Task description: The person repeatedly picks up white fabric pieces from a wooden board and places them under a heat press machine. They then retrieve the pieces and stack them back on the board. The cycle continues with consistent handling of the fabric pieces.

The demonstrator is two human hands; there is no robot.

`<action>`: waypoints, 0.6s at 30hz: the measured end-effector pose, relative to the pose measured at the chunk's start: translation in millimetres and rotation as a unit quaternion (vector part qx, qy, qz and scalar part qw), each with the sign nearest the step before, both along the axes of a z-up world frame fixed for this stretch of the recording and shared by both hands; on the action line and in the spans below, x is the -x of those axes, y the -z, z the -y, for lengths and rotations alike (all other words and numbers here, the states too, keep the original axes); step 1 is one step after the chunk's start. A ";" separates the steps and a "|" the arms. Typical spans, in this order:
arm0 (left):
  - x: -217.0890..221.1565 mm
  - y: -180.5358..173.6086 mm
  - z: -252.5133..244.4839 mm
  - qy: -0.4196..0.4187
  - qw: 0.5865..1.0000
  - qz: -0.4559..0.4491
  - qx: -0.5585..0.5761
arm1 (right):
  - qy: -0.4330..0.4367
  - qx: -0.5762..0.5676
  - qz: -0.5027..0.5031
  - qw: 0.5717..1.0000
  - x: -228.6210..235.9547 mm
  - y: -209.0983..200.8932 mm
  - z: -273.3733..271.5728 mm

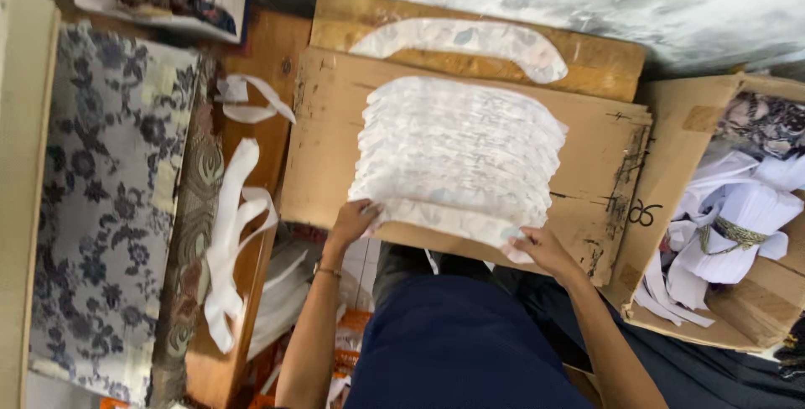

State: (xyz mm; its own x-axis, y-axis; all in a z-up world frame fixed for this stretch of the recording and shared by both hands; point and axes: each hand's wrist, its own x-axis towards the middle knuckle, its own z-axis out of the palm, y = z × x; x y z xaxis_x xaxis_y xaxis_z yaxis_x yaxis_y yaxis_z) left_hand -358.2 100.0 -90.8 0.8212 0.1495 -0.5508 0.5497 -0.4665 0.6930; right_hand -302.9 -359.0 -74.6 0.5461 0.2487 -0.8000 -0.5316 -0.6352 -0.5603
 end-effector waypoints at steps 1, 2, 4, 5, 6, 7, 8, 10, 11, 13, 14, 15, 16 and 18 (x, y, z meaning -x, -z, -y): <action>-1.8 -1.1 0.9 -0.021 1.000 -0.008 0.016 | 0.038 -0.005 0.000 0.999 0.7 7.1 -0.7; -7.7 -1.4 1.2 -0.041 0.999 -0.012 0.031 | 0.078 -0.011 0.004 0.997 -0.2 12.6 -1.9; -16.8 -2.6 1.7 -0.069 0.996 -0.014 0.059 | 0.055 -0.014 0.037 0.998 -2.8 19.5 -1.3; -19.7 -3.0 2.6 -0.078 0.994 -0.011 0.072 | 0.044 -0.016 0.054 0.997 -4.5 22.3 -0.5; -22.4 -2.9 3.4 -0.084 0.993 -0.008 0.086 | 0.044 -0.013 0.062 0.997 -4.9 25.4 -0.8; -23.8 -2.6 4.5 -0.083 0.993 -0.018 0.080 | 0.044 -0.011 0.069 0.997 -5.5 29.2 -1.7; -25.1 -2.1 5.2 -0.081 0.994 -0.029 0.074 | 0.044 -0.008 0.077 0.996 -5.3 33.3 -2.7; -27.6 -1.0 5.9 -0.083 0.993 -0.038 0.069 | 0.053 0.019 0.081 0.995 -5.1 43.0 -6.4; -26.5 -0.8 8.1 -0.087 0.993 -0.036 0.069 | 0.058 0.032 0.085 0.994 -3.9 47.1 -7.5; -25.3 -0.3 10.8 -0.090 0.993 -0.031 0.064 | 0.050 0.008 0.144 0.988 -2.0 53.6 -7.1; -24.7 -0.1 11.2 -0.090 0.994 -0.029 0.058 | 0.045 -0.004 0.173 0.984 -0.9 56.0 -6.8; -24.7 -0.2 10.9 -0.091 0.994 -0.026 0.053 | 0.049 0.005 0.148 0.988 -0.3 57.7 -6.5; -24.9 -0.7 10.4 -0.095 0.993 -0.029 0.060 | 0.052 0.013 0.122 0.991 -0.1 58.1 -5.9; -25.4 -2.7 10.2 -0.105 0.991 -0.033 0.075 | 0.049 0.011 0.131 0.990 0.5 56.1 -6.1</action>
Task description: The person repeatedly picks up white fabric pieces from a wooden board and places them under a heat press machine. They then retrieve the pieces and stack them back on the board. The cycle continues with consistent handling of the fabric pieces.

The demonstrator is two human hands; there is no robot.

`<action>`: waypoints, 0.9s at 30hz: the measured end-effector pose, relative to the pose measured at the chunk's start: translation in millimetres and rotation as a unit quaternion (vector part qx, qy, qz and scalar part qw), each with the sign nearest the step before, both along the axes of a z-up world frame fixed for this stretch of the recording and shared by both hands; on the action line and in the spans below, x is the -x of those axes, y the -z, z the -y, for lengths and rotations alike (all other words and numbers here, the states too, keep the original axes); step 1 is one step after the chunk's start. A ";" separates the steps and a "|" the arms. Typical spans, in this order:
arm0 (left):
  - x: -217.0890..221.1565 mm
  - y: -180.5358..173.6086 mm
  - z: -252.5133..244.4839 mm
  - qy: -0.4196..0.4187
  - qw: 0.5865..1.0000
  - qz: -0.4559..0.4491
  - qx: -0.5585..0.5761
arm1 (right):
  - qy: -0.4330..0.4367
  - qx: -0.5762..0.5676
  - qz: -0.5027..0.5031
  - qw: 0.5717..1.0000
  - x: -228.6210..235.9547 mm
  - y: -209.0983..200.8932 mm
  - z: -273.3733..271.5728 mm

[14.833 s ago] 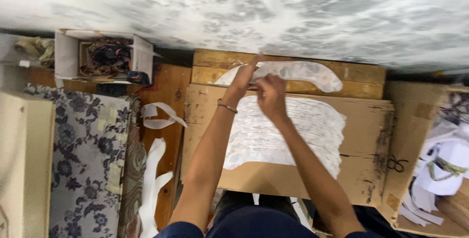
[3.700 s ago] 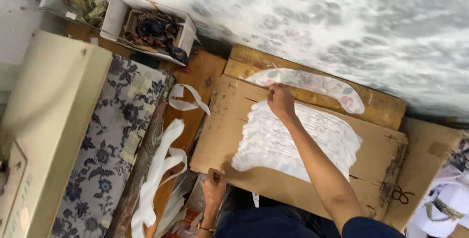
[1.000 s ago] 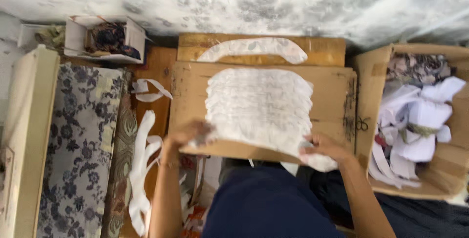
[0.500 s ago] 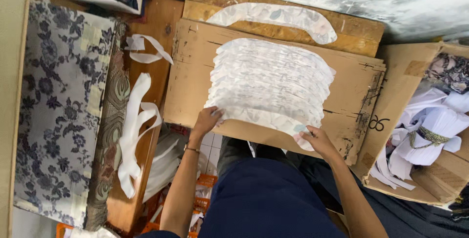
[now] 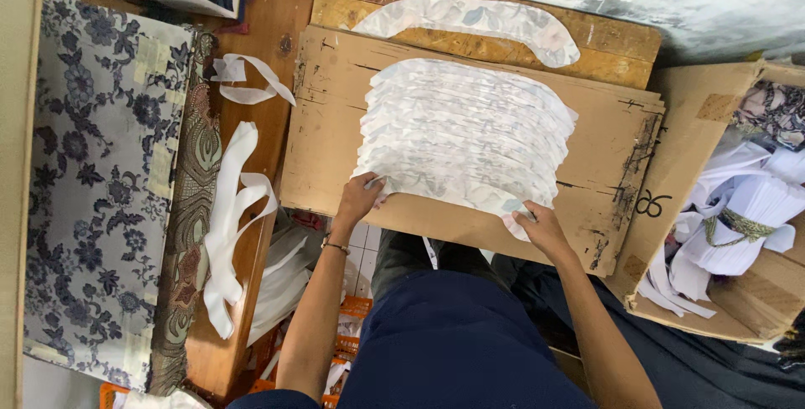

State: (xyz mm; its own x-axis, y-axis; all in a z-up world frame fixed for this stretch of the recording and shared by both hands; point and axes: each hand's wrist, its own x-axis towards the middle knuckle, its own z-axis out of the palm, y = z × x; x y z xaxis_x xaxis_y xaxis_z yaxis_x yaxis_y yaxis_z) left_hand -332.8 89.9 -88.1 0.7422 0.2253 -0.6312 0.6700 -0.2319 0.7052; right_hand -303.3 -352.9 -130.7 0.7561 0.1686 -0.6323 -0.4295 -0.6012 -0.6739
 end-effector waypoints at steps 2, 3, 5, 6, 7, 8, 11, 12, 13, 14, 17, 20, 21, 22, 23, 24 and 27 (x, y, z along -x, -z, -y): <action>-0.7 -2.5 0.1 0.003 1.000 -0.002 -0.010 | -0.018 -0.016 0.071 0.997 -2.4 -4.3 -2.1; -1.8 -3.2 -0.5 0.004 1.000 -0.003 -0.015 | -0.007 0.002 0.038 0.999 -4.4 -6.7 -3.8; 0.1 -2.2 -2.0 0.021 0.999 -0.007 -0.038 | 0.011 0.040 -0.029 0.999 -8.2 -10.0 -7.2; 1.3 0.1 -2.4 0.029 0.998 -0.009 -0.050 | -0.003 0.050 -0.019 0.999 -8.2 -11.0 -7.4; 3.5 3.5 -3.0 0.026 0.997 -0.013 -0.068 | -0.017 0.061 -0.009 0.998 -7.5 -11.1 -6.7; 7.1 7.8 -4.2 0.022 0.996 -0.017 -0.086 | -0.031 0.072 0.001 0.997 -6.8 -9.9 -5.1; 18.4 23.5 -10.4 0.046 0.971 0.074 -0.221 | -0.105 0.141 0.066 0.982 -1.7 -2.5 4.9; 24.2 27.8 -13.8 0.059 0.951 0.120 -0.279 | -0.107 0.148 0.088 0.979 1.5 0.6 8.6; 29.6 31.2 -17.5 0.046 0.955 0.107 -0.274 | -0.109 0.155 0.110 0.976 5.4 3.1 12.7; 34.9 33.5 -20.0 0.032 0.958 0.093 -0.268 | -0.113 0.161 0.133 0.971 9.0 4.7 17.7; 50.5 30.3 -25.4 -0.014 0.967 0.040 -0.251 | -0.112 0.127 0.154 0.973 15.3 2.5 29.3; 64.7 17.2 -31.8 -0.060 0.963 0.023 -0.263 | -0.113 0.173 0.105 0.973 17.4 -6.2 29.3; 69.1 11.7 -35.4 -0.074 0.959 0.023 -0.272 | -0.115 0.171 0.101 0.973 17.0 -9.9 26.5; 74.2 7.8 -37.0 -0.085 0.959 0.022 -0.271 | -0.115 0.171 0.098 0.974 15.8 -14.0 25.2; 80.4 4.1 -38.9 -0.096 0.958 0.021 -0.270 | -0.116 0.171 0.095 0.974 15.6 -18.4 23.0; 82.5 1.6 -41.6 -0.107 0.957 0.023 -0.268 | -0.124 0.180 0.099 0.971 12.7 -23.4 20.0; 97.7 -3.3 -51.8 -0.143 0.953 0.045 -0.261 | -0.140 0.218 0.092 0.962 11.8 -43.4 10.3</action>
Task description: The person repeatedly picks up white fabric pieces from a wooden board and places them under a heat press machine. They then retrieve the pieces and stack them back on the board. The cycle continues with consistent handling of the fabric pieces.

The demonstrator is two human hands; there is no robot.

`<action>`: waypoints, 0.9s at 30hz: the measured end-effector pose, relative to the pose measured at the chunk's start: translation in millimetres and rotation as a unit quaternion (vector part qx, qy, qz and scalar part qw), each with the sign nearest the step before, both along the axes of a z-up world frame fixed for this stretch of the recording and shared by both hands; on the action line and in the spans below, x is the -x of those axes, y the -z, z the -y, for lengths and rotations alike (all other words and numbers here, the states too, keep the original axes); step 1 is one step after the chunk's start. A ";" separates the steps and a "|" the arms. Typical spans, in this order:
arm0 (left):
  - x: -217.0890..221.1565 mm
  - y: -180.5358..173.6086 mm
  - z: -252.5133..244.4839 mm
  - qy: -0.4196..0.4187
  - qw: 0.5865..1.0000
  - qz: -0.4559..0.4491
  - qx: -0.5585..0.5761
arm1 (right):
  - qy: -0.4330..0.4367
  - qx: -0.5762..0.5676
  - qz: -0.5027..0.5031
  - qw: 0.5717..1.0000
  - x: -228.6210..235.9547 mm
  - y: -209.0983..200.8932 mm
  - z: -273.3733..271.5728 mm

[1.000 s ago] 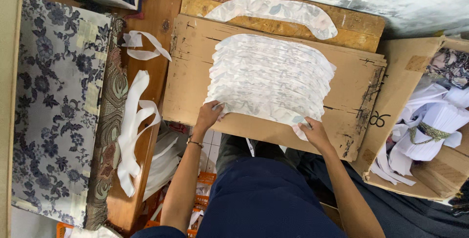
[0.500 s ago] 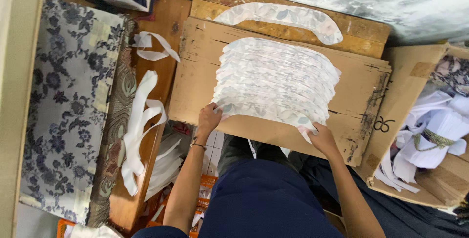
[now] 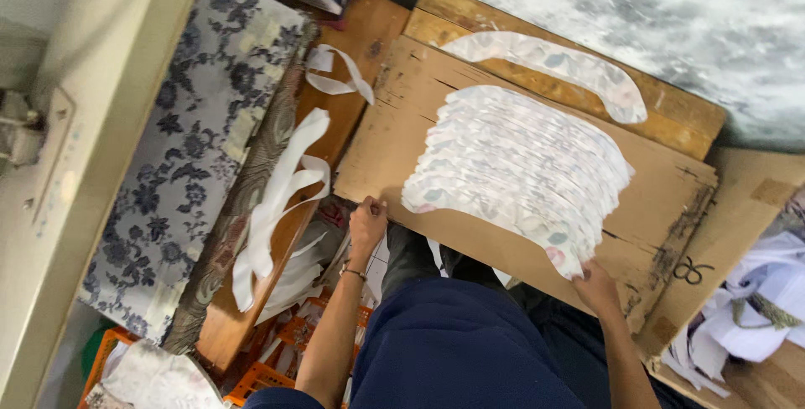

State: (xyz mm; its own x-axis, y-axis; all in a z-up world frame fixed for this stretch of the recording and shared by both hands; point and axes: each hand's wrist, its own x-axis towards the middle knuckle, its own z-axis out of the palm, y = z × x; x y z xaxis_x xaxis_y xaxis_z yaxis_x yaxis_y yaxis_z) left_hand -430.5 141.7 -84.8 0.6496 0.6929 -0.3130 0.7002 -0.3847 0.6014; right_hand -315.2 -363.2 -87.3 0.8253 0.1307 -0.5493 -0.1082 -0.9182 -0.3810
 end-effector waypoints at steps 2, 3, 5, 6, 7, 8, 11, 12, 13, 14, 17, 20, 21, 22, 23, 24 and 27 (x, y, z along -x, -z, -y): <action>15.1 -5.6 -10.0 -0.030 1.000 0.009 0.001 | -0.001 0.103 -0.028 0.994 3.4 -17.9 -12.2; 24.3 -10.2 -18.0 -0.052 0.999 0.015 -0.003 | -0.011 0.182 -0.039 0.982 -0.9 -27.8 -19.1; 44.5 -22.8 -40.5 -0.081 0.995 0.033 -0.049 | 0.002 0.178 -0.024 0.984 4.1 -45.4 -41.4; 50.4 -28.6 -54.9 -0.095 0.992 0.042 -0.071 | 0.008 0.177 -0.016 0.984 5.6 -54.2 -51.7; 60.5 -35.2 -65.4 -0.115 0.990 0.033 -0.077 | 0.010 0.178 -0.010 0.984 1.4 -61.1 -60.5; 71.2 -41.7 -78.8 -0.134 0.987 0.024 -0.083 | 0.002 0.157 0.000 0.988 -4.3 -62.0 -76.6; 90.8 -51.5 -118.5 -0.091 0.993 -0.032 -0.065 | -0.039 0.112 0.019 0.993 -12.4 -61.3 -139.7; 94.3 -52.1 -128.7 -0.059 0.995 -0.056 -0.052 | -0.072 0.105 0.018 0.992 -22.9 -58.3 -165.9; 95.3 -50.8 -139.2 -0.025 0.997 -0.032 -0.068 | -0.099 0.062 0.048 0.992 -26.2 -58.2 -190.6; 94.2 -47.4 -147.8 0.009 0.996 -0.008 -0.083 | -0.125 0.019 0.077 0.989 -29.8 -57.5 -217.7; 88.9 -31.8 -166.5 0.083 0.987 -0.039 -0.132 | -0.126 -0.033 0.020 0.991 -37.2 -62.4 -301.2; 88.4 -26.1 -176.2 0.112 0.976 -0.034 -0.185 | -0.188 -0.089 0.003 0.978 -25.5 -79.8 -388.7; 90.6 -27.7 -178.9 0.117 0.972 -0.018 -0.205 | -0.223 -0.159 0.019 0.961 -17.0 -86.8 -416.5; 93.1 -31.6 -178.2 0.124 0.971 -0.019 -0.205 | -0.257 -0.229 0.033 0.938 -7.8 -94.7 -442.5; 95.2 -37.5 -178.2 0.135 0.969 -0.019 -0.206 | -0.282 -0.247 0.042 0.926 4.0 -103.0 -466.8; 99.0 -44.7 -178.2 0.145 0.967 -0.020 -0.208 | -0.306 -0.264 0.050 0.913 17.5 -110.9 -489.3; 120.1 -69.6 -170.1 0.140 0.961 0.082 -0.222 | -0.412 -0.317 0.101 0.848 55.5 -128.3 -542.4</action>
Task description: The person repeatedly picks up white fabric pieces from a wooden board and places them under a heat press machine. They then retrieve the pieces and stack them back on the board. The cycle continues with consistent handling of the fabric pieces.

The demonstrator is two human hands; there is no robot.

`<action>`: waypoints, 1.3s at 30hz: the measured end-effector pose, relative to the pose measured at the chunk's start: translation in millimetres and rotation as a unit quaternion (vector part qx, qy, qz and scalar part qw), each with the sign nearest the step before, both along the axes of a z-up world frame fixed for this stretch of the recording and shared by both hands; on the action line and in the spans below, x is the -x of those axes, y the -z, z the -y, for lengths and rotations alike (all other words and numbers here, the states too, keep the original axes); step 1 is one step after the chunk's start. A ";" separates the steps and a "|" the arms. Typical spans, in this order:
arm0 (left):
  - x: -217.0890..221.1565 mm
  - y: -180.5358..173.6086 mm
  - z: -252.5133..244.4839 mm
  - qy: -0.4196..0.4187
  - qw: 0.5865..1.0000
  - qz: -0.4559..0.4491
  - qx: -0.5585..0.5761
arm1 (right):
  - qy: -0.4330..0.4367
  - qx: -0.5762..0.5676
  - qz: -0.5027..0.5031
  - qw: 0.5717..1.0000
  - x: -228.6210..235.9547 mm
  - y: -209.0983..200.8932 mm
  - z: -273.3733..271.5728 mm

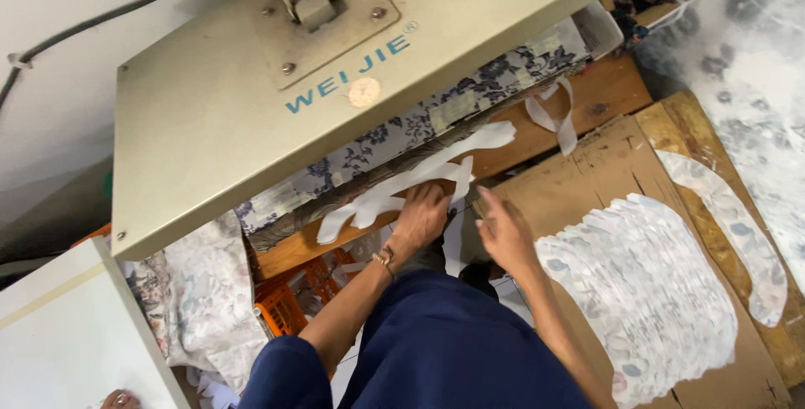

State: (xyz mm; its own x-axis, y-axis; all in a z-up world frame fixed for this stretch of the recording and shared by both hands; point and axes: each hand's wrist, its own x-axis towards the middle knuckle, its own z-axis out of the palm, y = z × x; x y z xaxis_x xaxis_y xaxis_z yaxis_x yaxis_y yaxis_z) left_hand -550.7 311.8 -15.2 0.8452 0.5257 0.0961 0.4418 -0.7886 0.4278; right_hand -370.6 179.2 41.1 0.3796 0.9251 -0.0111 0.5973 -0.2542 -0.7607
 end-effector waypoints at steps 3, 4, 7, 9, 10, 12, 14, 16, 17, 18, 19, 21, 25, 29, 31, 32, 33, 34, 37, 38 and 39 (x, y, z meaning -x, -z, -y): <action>19.7 -24.0 8.4 0.028 0.999 -0.030 0.019 | -0.091 0.089 -0.072 0.989 18.1 -7.6 -34.4; 26.2 -32.3 9.0 0.034 0.999 -0.026 0.018 | -0.120 0.146 -0.101 0.977 20.0 -8.0 -44.1; 46.1 -60.9 11.7 0.035 0.997 -0.029 0.061 | -0.203 0.198 -0.198 0.938 22.7 -10.7 -54.5; 47.6 -83.7 9.0 0.012 0.989 -0.042 0.138 | -0.234 0.225 -0.241 0.915 19.0 -16.5 -59.4; 47.9 -96.3 8.9 0.008 0.984 -0.053 0.169 | -0.236 0.256 -0.254 0.902 17.1 -21.7 -56.8; 44.9 -122.3 8.2 0.003 0.970 -0.075 0.230 | -0.248 0.280 -0.265 0.888 11.6 -33.3 -53.8; 35.4 -145.9 3.6 0.022 0.959 -0.064 0.275 | -0.265 0.267 -0.261 0.889 -1.3 -48.3 -47.2; 17.4 -163.0 -7.2 0.065 0.949 -0.025 0.308 | -0.248 0.296 -0.218 0.896 -15.3 -65.0 -33.6; 6.3 -169.7 -12.1 0.095 0.943 0.010 0.318 | -0.238 0.310 -0.197 0.899 -22.8 -72.9 -25.3; -6.3 -175.6 -16.3 0.127 0.935 0.042 0.329 | -0.230 0.288 -0.217 0.904 -31.0 -80.9 -16.0; -20.8 -180.3 -18.0 0.139 0.930 0.007 0.340 | -0.223 0.265 -0.237 0.908 -42.0 -89.1 -4.1; -49.1 -184.9 -16.3 0.167 0.917 -0.067 0.355 | -0.192 0.219 -0.273 0.917 -58.2 -101.6 25.8; -101.6 -184.6 2.5 0.224 0.879 -0.119 0.403 | -0.093 0.134 -0.332 0.929 -88.8 -121.6 110.0; -146.7 -168.1 29.7 0.312 0.833 -0.154 0.431 | 0.074 0.081 -0.421 0.900 -104.1 -123.8 205.9; -167.9 -156.1 49.6 0.349 0.810 -0.169 0.440 | 0.168 0.060 -0.417 0.891 -102.4 -123.1 261.1; -175.1 -149.3 59.6 0.360 0.798 -0.175 0.451 | 0.210 0.047 -0.412 0.885 -100.2 -119.7 287.1; -183.1 -142.0 70.3 0.370 0.786 -0.182 0.460 | 0.242 0.038 -0.405 0.881 -97.6 -116.0 314.1; -189.6 -135.8 80.5 0.372 0.776 -0.205 0.466 | 0.270 0.030 -0.401 0.875 -94.2 -111.5 340.2; -213.6 -114.8 107.2 0.375 0.752 -0.264 0.474 | 0.355 0.018 -0.381 0.853 -82.8 -92.4 409.7; -219.5 -105.8 116.0 0.375 0.749 -0.274 0.473 | 0.379 0.019 -0.375 0.846 -78.1 -83.7 429.5; -224.5 -95.0 124.7 0.375 0.746 -0.283 0.472 | 0.421 0.052 -0.374 0.825 -72.9 -74.0 447.3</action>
State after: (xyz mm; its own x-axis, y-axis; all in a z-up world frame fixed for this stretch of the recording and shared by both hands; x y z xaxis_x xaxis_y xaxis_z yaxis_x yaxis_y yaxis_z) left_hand -326.2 187.1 79.8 0.6998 -0.5079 -0.5023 0.3495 -0.3698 0.8609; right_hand -297.7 -268.1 115.0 0.7379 0.3160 -0.5964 -0.4511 -0.4265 -0.7840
